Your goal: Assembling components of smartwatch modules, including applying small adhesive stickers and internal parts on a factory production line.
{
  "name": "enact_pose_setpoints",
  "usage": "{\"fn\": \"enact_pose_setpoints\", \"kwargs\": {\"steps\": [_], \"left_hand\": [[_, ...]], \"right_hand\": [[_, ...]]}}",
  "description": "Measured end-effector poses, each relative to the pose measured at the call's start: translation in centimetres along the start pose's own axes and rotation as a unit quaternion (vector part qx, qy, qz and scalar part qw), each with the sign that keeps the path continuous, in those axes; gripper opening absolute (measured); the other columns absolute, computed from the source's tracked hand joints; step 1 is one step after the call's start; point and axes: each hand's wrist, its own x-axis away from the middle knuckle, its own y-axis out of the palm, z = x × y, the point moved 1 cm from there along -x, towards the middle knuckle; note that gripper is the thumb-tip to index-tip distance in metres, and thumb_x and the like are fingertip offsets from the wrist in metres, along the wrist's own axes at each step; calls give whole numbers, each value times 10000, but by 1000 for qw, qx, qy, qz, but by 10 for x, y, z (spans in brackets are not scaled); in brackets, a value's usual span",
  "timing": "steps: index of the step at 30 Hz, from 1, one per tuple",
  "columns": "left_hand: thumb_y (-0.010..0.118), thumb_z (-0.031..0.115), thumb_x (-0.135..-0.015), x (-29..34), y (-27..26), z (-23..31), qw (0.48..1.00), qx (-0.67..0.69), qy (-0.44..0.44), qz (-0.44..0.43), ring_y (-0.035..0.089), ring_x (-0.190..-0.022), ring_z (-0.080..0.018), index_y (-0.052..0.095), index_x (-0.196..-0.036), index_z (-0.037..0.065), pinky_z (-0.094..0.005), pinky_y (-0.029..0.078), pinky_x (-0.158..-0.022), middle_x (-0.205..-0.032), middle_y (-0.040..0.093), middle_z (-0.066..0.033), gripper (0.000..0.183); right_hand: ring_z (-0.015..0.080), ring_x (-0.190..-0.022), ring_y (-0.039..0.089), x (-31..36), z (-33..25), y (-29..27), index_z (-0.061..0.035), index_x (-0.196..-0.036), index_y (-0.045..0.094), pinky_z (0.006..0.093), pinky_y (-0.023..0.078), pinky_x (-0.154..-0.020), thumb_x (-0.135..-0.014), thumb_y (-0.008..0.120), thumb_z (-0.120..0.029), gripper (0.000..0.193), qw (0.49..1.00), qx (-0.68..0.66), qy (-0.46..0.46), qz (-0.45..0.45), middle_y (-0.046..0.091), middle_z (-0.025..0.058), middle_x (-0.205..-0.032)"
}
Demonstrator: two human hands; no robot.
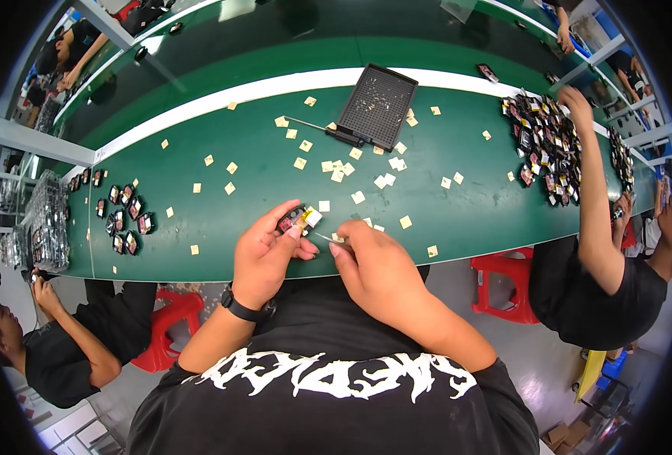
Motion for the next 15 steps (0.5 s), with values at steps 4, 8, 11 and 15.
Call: {"fn": "enact_pose_setpoints", "kwargs": {"steps": [4,8,11,15], "left_hand": [[505,0,-1030,1,0,-2,1000,4,18,-1,710,-815,-146,488,-1440,-77,-273,588,-759,-1015,694,-129,418],[491,1,-1025,0,-4,-6,997,-56,45,-16,712,-810,-146,494,-1437,-71,-279,583,-762,-975,704,-125,418],[485,6,-1020,1,-6,-5,989,-117,75,-44,714,-802,-150,503,-1431,-66,-284,579,-758,-939,707,-126,417],[458,26,-1036,2,-11,1,991,-92,51,-76,706,-815,-161,499,-1434,-70,-291,580,-766,-975,693,-131,411]], "right_hand": [[368,-722,642,-5,-3,9,-30,-957,546,461,495,-639,-936,675,-74,138,999,44,-25,-9,636,141,-761],[368,-707,636,-9,1,15,-31,-918,546,471,488,-619,-923,678,-71,138,994,102,-49,8,631,139,-749],[366,-682,630,-10,4,18,-37,-886,549,474,485,-599,-919,682,-74,142,991,127,-47,3,626,137,-727],[363,-663,626,-11,6,20,-39,-877,551,476,483,-588,-917,684,-75,144,991,122,-52,-6,621,136,-705]]}}
